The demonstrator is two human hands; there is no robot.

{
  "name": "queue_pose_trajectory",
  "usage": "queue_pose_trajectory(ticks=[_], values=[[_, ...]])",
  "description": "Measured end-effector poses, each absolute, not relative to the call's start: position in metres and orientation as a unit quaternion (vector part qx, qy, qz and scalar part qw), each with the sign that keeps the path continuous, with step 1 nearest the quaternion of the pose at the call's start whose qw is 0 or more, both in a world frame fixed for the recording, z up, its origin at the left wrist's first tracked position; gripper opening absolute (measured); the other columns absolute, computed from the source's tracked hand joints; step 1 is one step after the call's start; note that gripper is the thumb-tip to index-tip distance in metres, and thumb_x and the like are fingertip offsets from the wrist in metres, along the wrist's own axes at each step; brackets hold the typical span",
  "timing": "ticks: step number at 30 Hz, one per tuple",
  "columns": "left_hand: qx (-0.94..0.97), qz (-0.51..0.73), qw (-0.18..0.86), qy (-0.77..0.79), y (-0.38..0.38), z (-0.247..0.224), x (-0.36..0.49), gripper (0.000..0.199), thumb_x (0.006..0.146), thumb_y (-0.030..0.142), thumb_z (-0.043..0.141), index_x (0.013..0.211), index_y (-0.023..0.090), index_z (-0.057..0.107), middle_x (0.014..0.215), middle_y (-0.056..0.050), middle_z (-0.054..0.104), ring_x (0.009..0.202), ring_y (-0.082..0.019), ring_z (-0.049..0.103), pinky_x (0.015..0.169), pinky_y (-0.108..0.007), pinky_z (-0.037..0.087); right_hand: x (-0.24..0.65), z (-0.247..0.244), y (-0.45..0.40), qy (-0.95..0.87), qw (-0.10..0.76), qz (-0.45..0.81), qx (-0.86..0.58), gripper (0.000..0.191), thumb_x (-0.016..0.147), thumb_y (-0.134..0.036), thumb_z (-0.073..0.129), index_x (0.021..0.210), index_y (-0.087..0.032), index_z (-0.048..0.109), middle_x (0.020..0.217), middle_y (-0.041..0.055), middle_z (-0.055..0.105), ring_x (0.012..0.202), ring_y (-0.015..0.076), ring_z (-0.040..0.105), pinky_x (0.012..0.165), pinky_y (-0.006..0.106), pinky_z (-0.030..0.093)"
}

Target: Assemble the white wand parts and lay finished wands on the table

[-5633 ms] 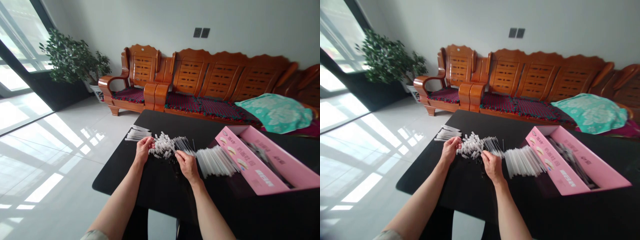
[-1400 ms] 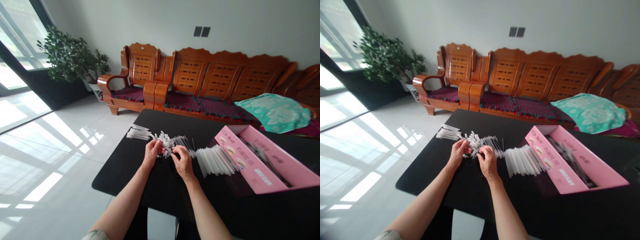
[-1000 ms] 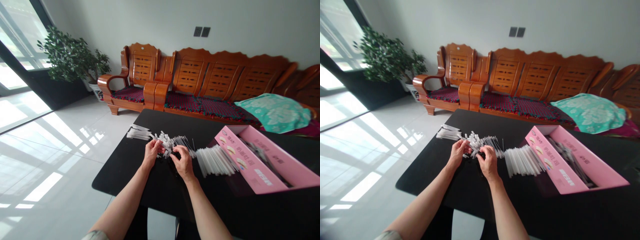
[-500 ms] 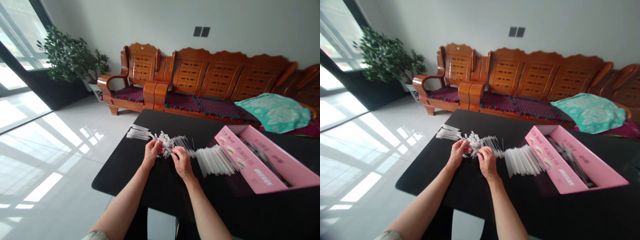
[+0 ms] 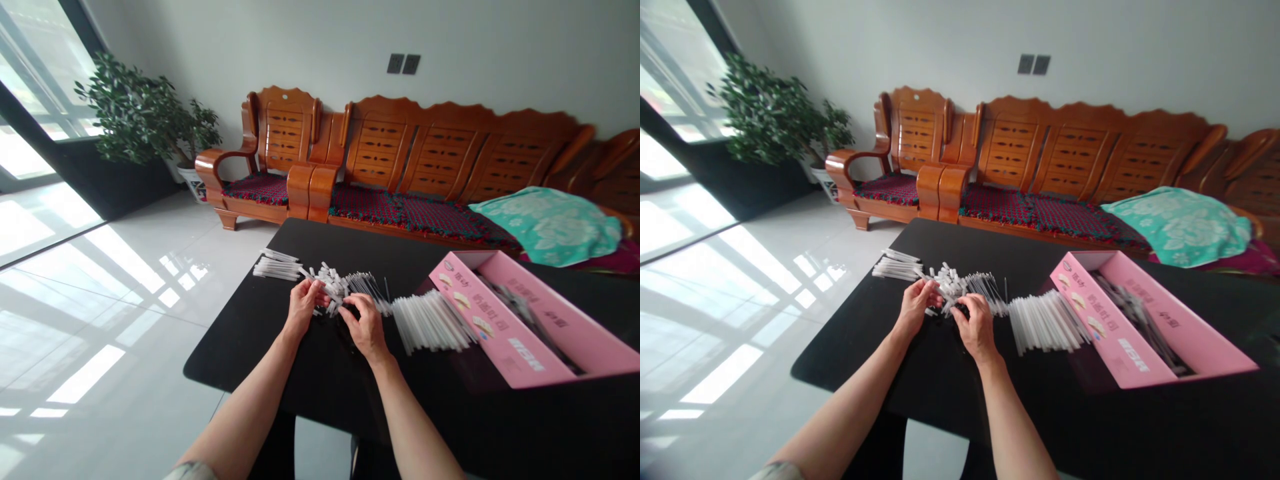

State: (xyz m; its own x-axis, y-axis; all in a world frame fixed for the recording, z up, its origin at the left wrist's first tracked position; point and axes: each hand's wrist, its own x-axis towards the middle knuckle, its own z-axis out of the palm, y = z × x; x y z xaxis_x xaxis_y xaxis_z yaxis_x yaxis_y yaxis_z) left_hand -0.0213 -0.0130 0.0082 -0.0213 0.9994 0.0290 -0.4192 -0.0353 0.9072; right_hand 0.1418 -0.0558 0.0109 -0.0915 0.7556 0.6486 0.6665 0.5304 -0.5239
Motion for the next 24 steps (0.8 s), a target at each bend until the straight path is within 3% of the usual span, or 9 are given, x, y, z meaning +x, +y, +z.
queue_pose_trajectory(ticks=[13,19,24], values=[[0.382,0.611,0.583,0.376,-0.012,0.008,-0.023,0.044,0.074,0.055,0.074,0.082,0.012,0.064,0.058,-0.003,0.065,0.051,-0.014,0.063,0.051,-0.024,0.052,0.143,0.01,-0.056,-0.746,0.464,0.046,-0.475,0.01,0.092,-0.023,0.056,0.088,-0.02,0.064,0.092,0.0094,0.067,0.098,0.0245,0.061,0.089,0.042,0.052],[0.356,0.644,0.558,0.384,-0.009,0.006,-0.026,0.042,0.074,0.054,0.074,0.08,0.013,0.064,0.061,-0.001,0.064,0.052,-0.014,0.063,0.052,-0.024,0.053,0.157,0.004,-0.053,-0.696,0.495,-0.041,-0.519,0.011,0.092,-0.024,0.056,0.086,-0.02,0.064,0.087,0.0087,0.068,0.097,0.0261,0.058,0.092,0.046,0.049],[0.36,0.636,0.565,0.383,-0.009,0.007,-0.025,0.042,0.074,0.054,0.074,0.08,0.013,0.064,0.06,-0.002,0.064,0.053,-0.014,0.063,0.051,-0.024,0.053,0.165,-0.006,-0.048,-0.684,0.466,-0.067,-0.556,0.012,0.091,-0.025,0.058,0.085,-0.02,0.067,0.088,0.0087,0.068,0.097,0.0267,0.055,0.093,0.048,0.048]])
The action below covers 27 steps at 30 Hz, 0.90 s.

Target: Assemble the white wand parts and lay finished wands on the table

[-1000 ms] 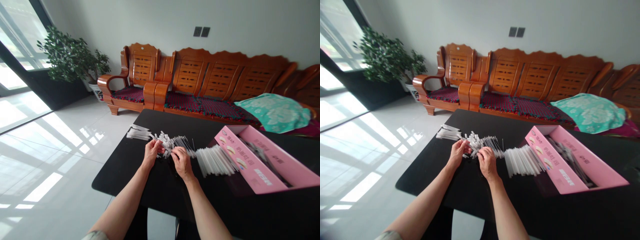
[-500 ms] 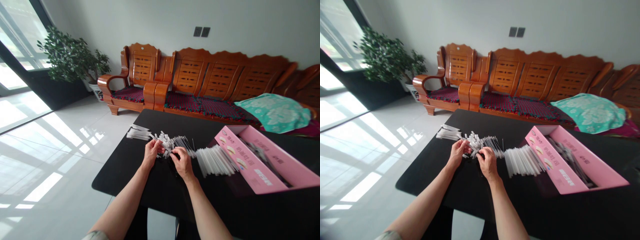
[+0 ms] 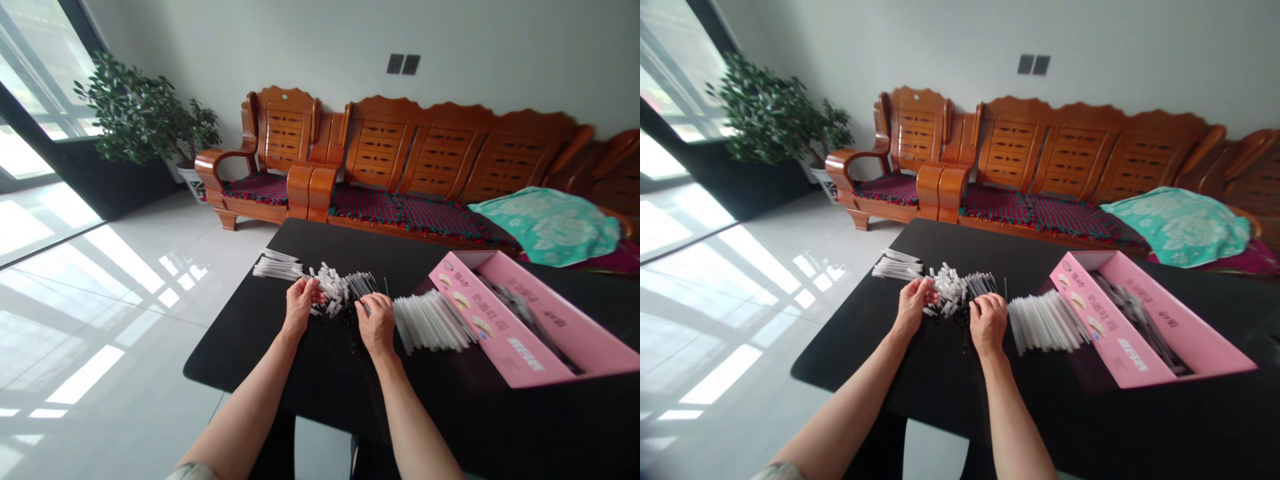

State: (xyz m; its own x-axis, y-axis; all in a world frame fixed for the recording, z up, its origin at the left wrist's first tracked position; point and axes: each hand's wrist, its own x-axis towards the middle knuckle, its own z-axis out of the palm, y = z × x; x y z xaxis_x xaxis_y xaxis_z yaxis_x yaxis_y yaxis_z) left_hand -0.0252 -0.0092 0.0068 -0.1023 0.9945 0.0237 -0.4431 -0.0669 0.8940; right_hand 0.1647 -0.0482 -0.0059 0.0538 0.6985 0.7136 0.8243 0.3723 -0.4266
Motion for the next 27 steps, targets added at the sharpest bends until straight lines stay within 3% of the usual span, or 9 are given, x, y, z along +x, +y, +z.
queue_pose_trajectory(ticks=[7,16,22,27], values=[[0.385,0.615,0.573,0.38,-0.014,0.009,-0.021,0.043,0.075,0.054,0.073,0.084,0.012,0.065,0.06,-0.003,0.066,0.052,-0.014,0.063,0.051,-0.024,0.053,0.145,0.006,-0.052,-0.734,0.471,-0.029,-0.488,0.016,0.094,-0.023,0.053,0.097,-0.02,0.069,0.1,0.0092,0.07,0.108,0.0261,0.056,0.098,0.048,0.048],[0.364,0.653,0.55,0.373,-0.007,0.006,-0.028,0.042,0.076,0.054,0.073,0.085,0.013,0.066,0.063,-0.002,0.064,0.056,-0.014,0.065,0.055,-0.024,0.054,0.153,0.007,-0.051,-0.741,0.476,-0.004,-0.474,0.017,0.094,-0.016,0.05,0.087,-0.021,0.065,0.093,0.0078,0.07,0.104,0.025,0.059,0.093,0.046,0.051],[0.298,0.724,0.476,0.4,-0.004,0.004,-0.036,0.04,0.079,0.053,0.07,0.088,0.015,0.063,0.065,0.0,0.064,0.056,-0.012,0.062,0.057,-0.024,0.053,0.185,-0.001,-0.047,-0.663,0.502,-0.101,-0.546,0.013,0.092,-0.02,0.05,0.085,-0.02,0.061,0.091,0.0104,0.067,0.098,0.027,0.056,0.092,0.049,0.048],[0.332,0.699,0.492,0.398,-0.007,0.007,-0.034,0.038,0.077,0.051,0.072,0.086,0.014,0.066,0.067,0.001,0.063,0.055,-0.01,0.06,0.056,-0.023,0.052,0.205,-0.011,-0.048,-0.59,0.48,-0.16,-0.63,0.013,0.087,-0.016,0.051,0.077,-0.021,0.058,0.078,0.0082,0.061,0.088,0.0271,0.055,0.092,0.049,0.045]])
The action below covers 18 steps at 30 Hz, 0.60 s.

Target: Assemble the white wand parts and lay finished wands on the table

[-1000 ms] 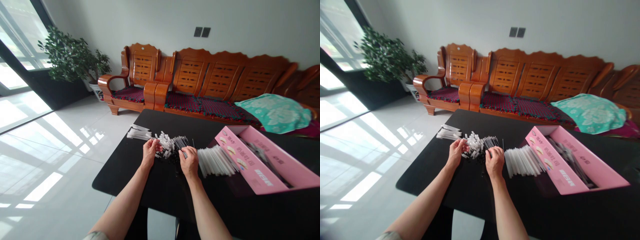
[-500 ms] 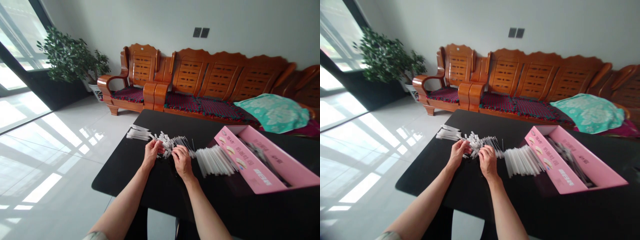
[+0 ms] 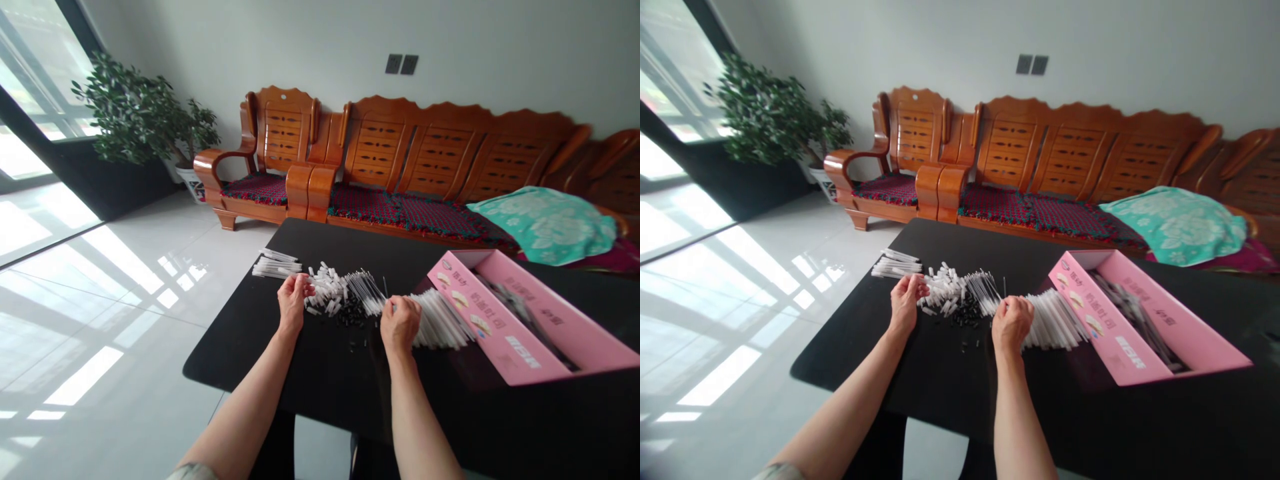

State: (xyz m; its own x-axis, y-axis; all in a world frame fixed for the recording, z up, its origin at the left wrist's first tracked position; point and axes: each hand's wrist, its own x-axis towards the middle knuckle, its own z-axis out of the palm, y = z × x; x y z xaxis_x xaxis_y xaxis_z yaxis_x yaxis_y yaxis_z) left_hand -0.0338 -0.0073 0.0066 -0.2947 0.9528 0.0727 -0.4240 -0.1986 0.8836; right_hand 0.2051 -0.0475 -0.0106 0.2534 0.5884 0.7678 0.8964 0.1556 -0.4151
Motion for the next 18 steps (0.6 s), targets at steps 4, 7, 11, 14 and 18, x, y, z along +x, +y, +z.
queue_pose_trajectory(ticks=[4,7,11,14,18], values=[[0.343,0.674,0.538,0.373,-0.009,0.008,-0.03,0.038,0.075,0.048,0.075,0.09,0.014,0.066,0.066,0.001,0.062,0.056,-0.011,0.06,0.054,-0.023,0.052,0.209,-0.016,-0.047,-0.586,0.457,-0.148,-0.652,0.016,0.084,-0.016,0.052,0.07,-0.022,0.056,0.072,0.0076,0.059,0.085,0.027,0.054,0.091,0.047,0.043],[0.347,0.66,0.561,0.359,-0.009,0.009,-0.029,0.038,0.075,0.047,0.077,0.089,0.014,0.065,0.067,0.0,0.063,0.057,-0.012,0.062,0.053,-0.024,0.052,0.208,-0.015,-0.046,-0.593,0.45,-0.15,-0.651,0.017,0.084,-0.016,0.052,0.068,-0.021,0.058,0.07,0.0079,0.06,0.084,0.027,0.054,0.09,0.047,0.043],[0.386,0.617,0.603,0.328,-0.013,0.009,-0.026,0.037,0.075,0.044,0.078,0.092,0.013,0.066,0.072,-0.002,0.066,0.061,-0.014,0.064,0.055,-0.024,0.053,0.191,-0.004,-0.049,-0.617,0.481,-0.153,-0.604,0.016,0.091,-0.021,0.051,0.088,-0.017,0.066,0.088,0.0119,0.068,0.095,0.0269,0.056,0.093,0.046,0.045],[0.429,0.577,0.626,0.303,-0.016,0.009,-0.022,0.035,0.076,0.041,0.078,0.093,0.012,0.07,0.075,-0.004,0.068,0.064,-0.014,0.064,0.059,-0.025,0.054,0.165,0.008,-0.053,-0.697,0.483,-0.096,-0.522,0.021,0.096,-0.022,0.048,0.105,-0.016,0.066,0.099,0.0103,0.07,0.097,0.0229,0.06,0.101,0.045,0.043],[0.461,0.549,0.634,0.291,-0.017,0.009,-0.022,0.032,0.075,0.036,0.08,0.094,0.011,0.073,0.077,-0.005,0.069,0.066,-0.014,0.064,0.062,-0.025,0.054,0.139,0.014,-0.056,-0.764,0.437,-0.057,-0.472,0.021,0.098,-0.023,0.048,0.107,-0.016,0.066,0.093,0.0083,0.07,0.093,0.0218,0.061,0.099,0.043,0.044]])
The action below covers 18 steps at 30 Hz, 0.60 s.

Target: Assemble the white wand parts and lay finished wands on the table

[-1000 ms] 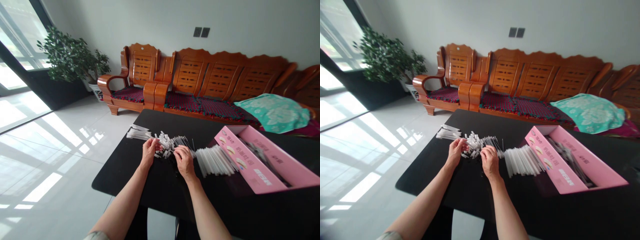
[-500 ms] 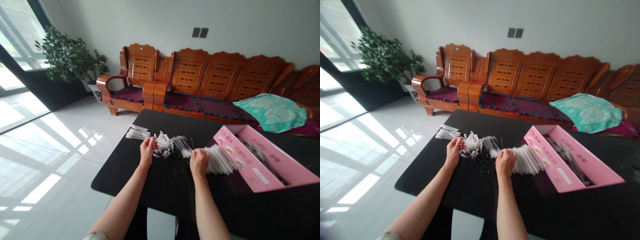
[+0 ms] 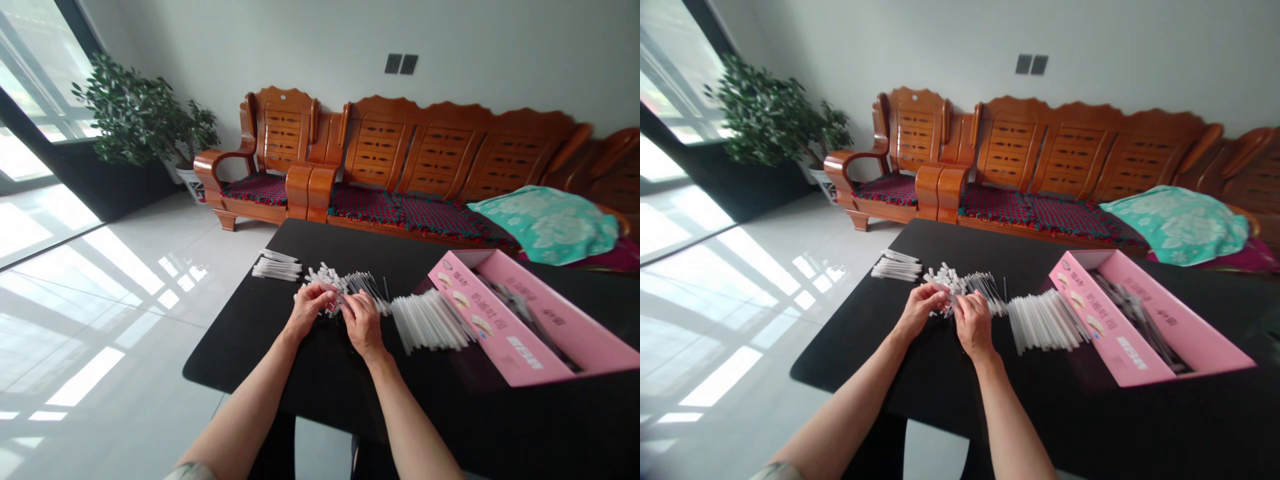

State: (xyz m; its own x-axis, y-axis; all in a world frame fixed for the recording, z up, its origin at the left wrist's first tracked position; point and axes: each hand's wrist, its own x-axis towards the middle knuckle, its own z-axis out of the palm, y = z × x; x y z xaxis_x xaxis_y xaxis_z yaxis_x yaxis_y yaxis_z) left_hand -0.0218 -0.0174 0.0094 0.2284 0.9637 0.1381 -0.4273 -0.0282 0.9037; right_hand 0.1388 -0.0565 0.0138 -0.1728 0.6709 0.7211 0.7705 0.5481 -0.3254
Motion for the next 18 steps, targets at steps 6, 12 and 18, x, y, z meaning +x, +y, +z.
queue_pose_trajectory(ticks=[6,12,18], values=[[0.408,0.616,0.605,0.298,-0.0113,0.0121,-0.0308,0.035,0.078,0.039,0.076,0.104,0.015,0.072,0.071,-0.001,0.065,0.06,-0.01,0.059,0.058,-0.022,0.051,0.1426,0.0137,-0.06,-0.751,0.409,-0.069,-0.514,0.017,0.096,-0.023,0.052,0.095,-0.017,0.068,0.083,0.0077,0.069,0.083,0.0225,0.059,0.078,0.036,0.044],[0.439,0.592,0.608,0.297,-0.0126,0.011,-0.0301,0.031,0.078,0.039,0.077,0.095,0.013,0.074,0.075,-0.003,0.068,0.062,-0.011,0.06,0.06,-0.023,0.051,0.1393,0.0175,-0.0628,-0.747,0.428,0.003,-0.509,0.02,0.096,-0.028,0.054,0.102,-0.015,0.068,0.091,0.008,0.073,0.084,0.0213,0.065,0.079,0.032,0.046],[0.474,0.552,0.622,0.287,-0.0163,0.0115,-0.0288,0.032,0.08,0.039,0.075,0.1,0.013,0.074,0.078,-0.005,0.07,0.065,-0.012,0.062,0.066,-0.025,0.053,0.1398,0.0197,-0.0652,-0.743,0.418,0.088,-0.515,0.026,0.099,-0.03,0.047,0.103,-0.017,0.069,0.084,0.0059,0.074,0.074,0.0176,0.068,0.069,0.025,0.046]])
